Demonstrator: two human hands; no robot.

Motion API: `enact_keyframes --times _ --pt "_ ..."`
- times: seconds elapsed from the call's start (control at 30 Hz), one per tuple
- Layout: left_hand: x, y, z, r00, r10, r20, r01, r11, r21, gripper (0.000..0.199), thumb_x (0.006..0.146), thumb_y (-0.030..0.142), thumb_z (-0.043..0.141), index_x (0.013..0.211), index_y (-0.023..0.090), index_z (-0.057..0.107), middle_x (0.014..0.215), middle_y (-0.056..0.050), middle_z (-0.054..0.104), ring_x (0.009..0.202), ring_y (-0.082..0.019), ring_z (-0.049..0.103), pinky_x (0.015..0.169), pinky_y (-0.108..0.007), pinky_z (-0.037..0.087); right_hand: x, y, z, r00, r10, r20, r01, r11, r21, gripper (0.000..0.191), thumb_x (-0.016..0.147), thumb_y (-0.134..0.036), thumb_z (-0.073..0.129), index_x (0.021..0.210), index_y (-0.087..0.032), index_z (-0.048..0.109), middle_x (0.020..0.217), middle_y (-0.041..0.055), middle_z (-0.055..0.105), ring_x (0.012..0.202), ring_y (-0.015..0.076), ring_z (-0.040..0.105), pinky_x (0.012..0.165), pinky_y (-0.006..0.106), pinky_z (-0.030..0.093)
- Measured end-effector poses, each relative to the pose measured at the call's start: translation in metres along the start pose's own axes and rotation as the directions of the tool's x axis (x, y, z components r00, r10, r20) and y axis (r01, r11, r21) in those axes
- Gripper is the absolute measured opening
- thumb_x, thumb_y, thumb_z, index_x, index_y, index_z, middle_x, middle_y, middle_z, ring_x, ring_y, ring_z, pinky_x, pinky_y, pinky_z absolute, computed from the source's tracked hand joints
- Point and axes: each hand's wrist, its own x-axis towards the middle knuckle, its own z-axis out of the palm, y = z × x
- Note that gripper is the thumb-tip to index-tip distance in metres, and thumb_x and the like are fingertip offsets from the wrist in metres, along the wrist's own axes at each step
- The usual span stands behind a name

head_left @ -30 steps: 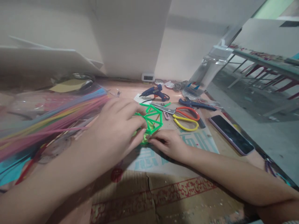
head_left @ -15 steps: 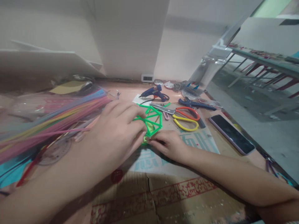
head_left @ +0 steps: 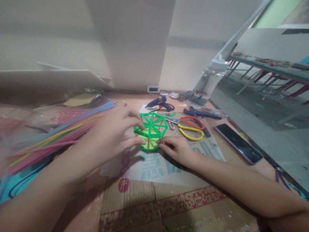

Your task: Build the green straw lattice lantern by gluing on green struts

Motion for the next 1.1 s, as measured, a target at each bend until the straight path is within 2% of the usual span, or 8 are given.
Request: enact_keyframes --times 0.1,0.17,0.23,0.3,0.4,0.5,0.67,1.1 --pt "0.001 -0.003 0.006 1.000 0.014 0.020 -0.014 1.000 0.003 0.017 0.092 0.038 0.074 0.097 0.021 0.075 0.109 -0.008 0.068 0.103 -0.029 0.062 0.089 -0.045 0.049 0.000 0.000 -0.008 0.999 -0.009 -0.053 0.009 1.000 0.001 0.015 0.098 -0.031 0.064 0.091 -0.019 0.073 0.071 0.0018 0.073 0.058 0.0136 0.064 0.057 0.023 0.048" --pt "0.001 -0.004 0.009 0.999 0.037 0.022 -0.037 0.999 -0.002 0.016 0.094 0.037 0.072 0.095 0.022 0.076 0.109 -0.008 0.069 0.104 -0.028 0.062 0.090 -0.045 0.048 0.001 -0.006 -0.018 0.983 -0.079 -0.164 0.079 0.997 -0.008 0.015 0.098 -0.031 0.065 0.089 -0.019 0.068 0.068 -0.0003 0.068 0.054 0.0122 0.058 0.053 0.023 0.045" --pt "0.001 -0.005 0.013 0.998 0.053 0.020 -0.053 0.999 -0.009 0.017 0.096 0.037 0.069 0.094 0.021 0.076 0.109 -0.008 0.068 0.103 -0.027 0.061 0.090 -0.044 0.047 0.004 -0.017 -0.030 0.934 -0.215 -0.286 0.204 0.977 -0.068 0.010 0.098 -0.026 0.064 0.090 -0.021 0.067 0.074 0.0003 0.068 0.061 0.0137 0.060 0.059 0.026 0.049" --pt "0.002 -0.005 0.016 0.998 0.063 0.009 -0.063 0.998 -0.017 0.018 0.097 0.036 0.069 0.092 0.020 0.075 0.108 -0.008 0.068 0.102 -0.027 0.061 0.089 -0.044 0.046 0.010 -0.028 -0.041 0.885 -0.330 -0.328 0.290 0.943 -0.164 0.005 0.098 -0.023 0.065 0.097 -0.021 0.069 0.088 0.0042 0.070 0.079 0.0178 0.065 0.074 0.032 0.055" --pt "0.004 -0.002 0.019 0.998 0.059 -0.002 -0.059 0.998 -0.033 0.018 0.097 0.034 0.068 0.090 0.019 0.074 0.108 -0.008 0.066 0.103 -0.028 0.060 0.089 -0.044 0.046 0.019 -0.039 -0.048 0.880 -0.384 -0.279 0.312 0.911 -0.271 0.013 0.097 -0.023 0.066 0.108 -0.021 0.071 0.109 0.0108 0.067 0.104 0.0241 0.065 0.090 0.042 0.055" --pt "0.005 0.002 0.019 0.999 0.044 0.002 -0.043 0.997 -0.059 0.014 0.097 0.031 0.068 0.090 0.019 0.072 0.109 -0.008 0.066 0.106 -0.028 0.059 0.089 -0.044 0.045 0.026 -0.042 -0.046 0.891 -0.393 -0.227 0.321 0.899 -0.297 0.012 0.097 -0.021 0.064 0.108 -0.020 0.070 0.115 0.0121 0.066 0.111 0.0261 0.062 0.096 0.046 0.053" --pt "0.004 0.004 0.020 0.999 0.054 -0.006 -0.054 0.996 -0.064 0.008 0.096 0.027 0.069 0.091 0.021 0.070 0.109 -0.005 0.066 0.104 -0.027 0.059 0.090 -0.044 0.044 0.031 -0.042 -0.043 0.905 -0.381 -0.191 0.317 0.901 -0.296 0.010 0.095 -0.015 0.059 0.100 -0.020 0.066 0.114 0.0117 0.065 0.112 0.0277 0.060 0.097 0.050 0.051" --pt "0.003 0.002 0.022 0.998 0.059 -0.003 -0.059 0.997 -0.049 0.005 0.095 0.027 0.070 0.092 0.023 0.070 0.109 -0.004 0.064 0.105 -0.027 0.058 0.093 -0.044 0.044 0.028 -0.049 -0.038 0.905 -0.389 -0.171 0.321 0.889 -0.326 0.013 0.094 -0.014 0.060 0.104 -0.020 0.068 0.116 0.0122 0.066 0.112 0.0283 0.059 0.101 0.053 0.047"
